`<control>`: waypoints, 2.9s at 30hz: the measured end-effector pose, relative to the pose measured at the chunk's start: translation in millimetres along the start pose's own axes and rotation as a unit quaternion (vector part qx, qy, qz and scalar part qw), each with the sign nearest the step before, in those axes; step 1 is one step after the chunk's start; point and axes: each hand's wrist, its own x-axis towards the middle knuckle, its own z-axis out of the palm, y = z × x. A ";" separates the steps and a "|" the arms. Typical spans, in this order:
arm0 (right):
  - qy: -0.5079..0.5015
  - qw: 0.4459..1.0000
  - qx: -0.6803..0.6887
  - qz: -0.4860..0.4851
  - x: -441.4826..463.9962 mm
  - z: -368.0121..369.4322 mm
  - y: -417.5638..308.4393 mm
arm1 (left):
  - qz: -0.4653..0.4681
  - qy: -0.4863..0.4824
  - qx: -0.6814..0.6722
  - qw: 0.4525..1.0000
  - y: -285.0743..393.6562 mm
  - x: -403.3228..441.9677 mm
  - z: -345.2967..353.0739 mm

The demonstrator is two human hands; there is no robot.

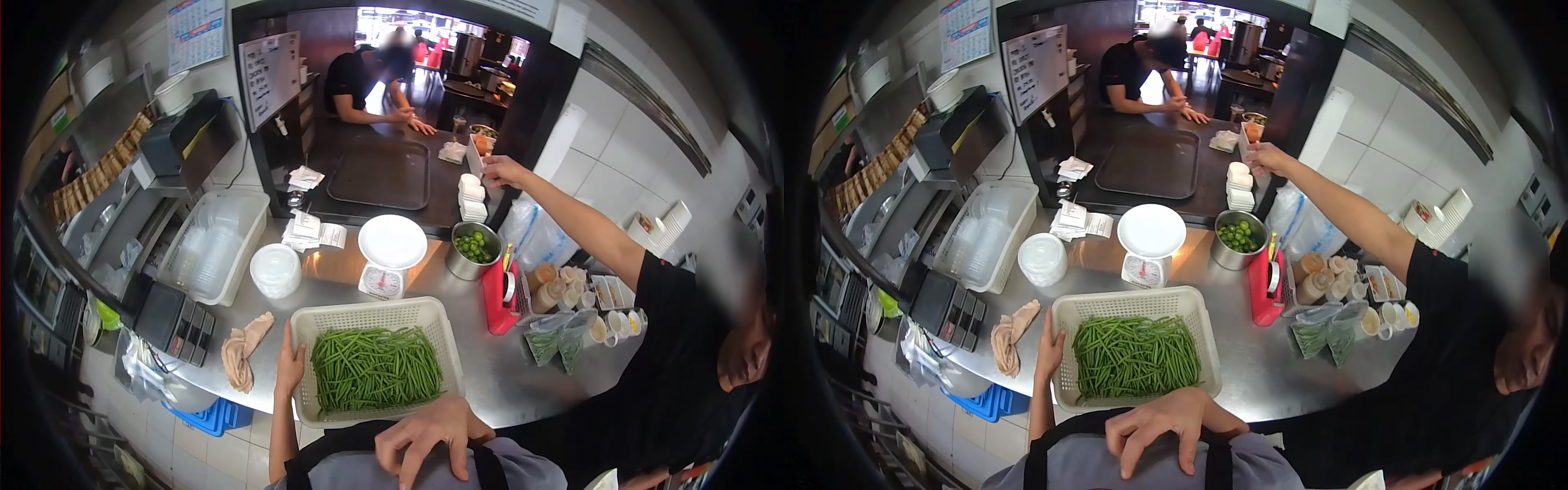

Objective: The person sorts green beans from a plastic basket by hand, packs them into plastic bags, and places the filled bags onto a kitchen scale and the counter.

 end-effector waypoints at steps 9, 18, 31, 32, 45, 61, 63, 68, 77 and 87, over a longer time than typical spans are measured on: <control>-0.059 0.993 0.067 -0.080 -28.0 -9.5 7.6 | 0.005 -0.012 -0.003 1.000 1.2 0.9 -0.1; 0.239 0.806 -0.396 0.367 -22.6 -49.3 71.7 | -0.064 0.008 0.324 0.944 12.4 6.2 9.1; 0.193 0.551 -0.711 0.393 -114.9 -99.2 194.6 | -0.040 0.099 0.309 0.945 17.8 6.2 21.4; 0.201 0.542 -0.714 0.394 -114.1 -97.7 196.6 | -0.036 0.099 0.306 0.946 17.9 6.2 20.2; 0.173 0.553 -0.706 0.407 -113.5 -94.1 189.2 | -0.043 0.085 0.306 0.947 14.4 6.1 20.2; 0.163 0.545 -0.718 0.400 -115.6 -95.7 190.1 | -0.035 0.091 0.328 0.940 8.7 8.3 23.1; 0.164 0.545 -0.720 0.398 -116.4 -96.2 190.8 | -0.021 0.096 0.335 0.937 6.5 9.0 23.3; 0.168 0.543 -0.719 0.400 -118.0 -96.3 191.9 | -0.021 0.093 0.329 0.940 7.1 8.2 22.8; 0.172 0.544 -0.719 0.397 -116.8 -95.4 191.3 | -0.045 0.075 0.306 0.948 13.8 6.6 19.7; 0.174 0.544 -0.721 0.393 -115.9 -95.1 193.1 | -0.042 0.088 0.310 0.946 15.3 6.2 19.3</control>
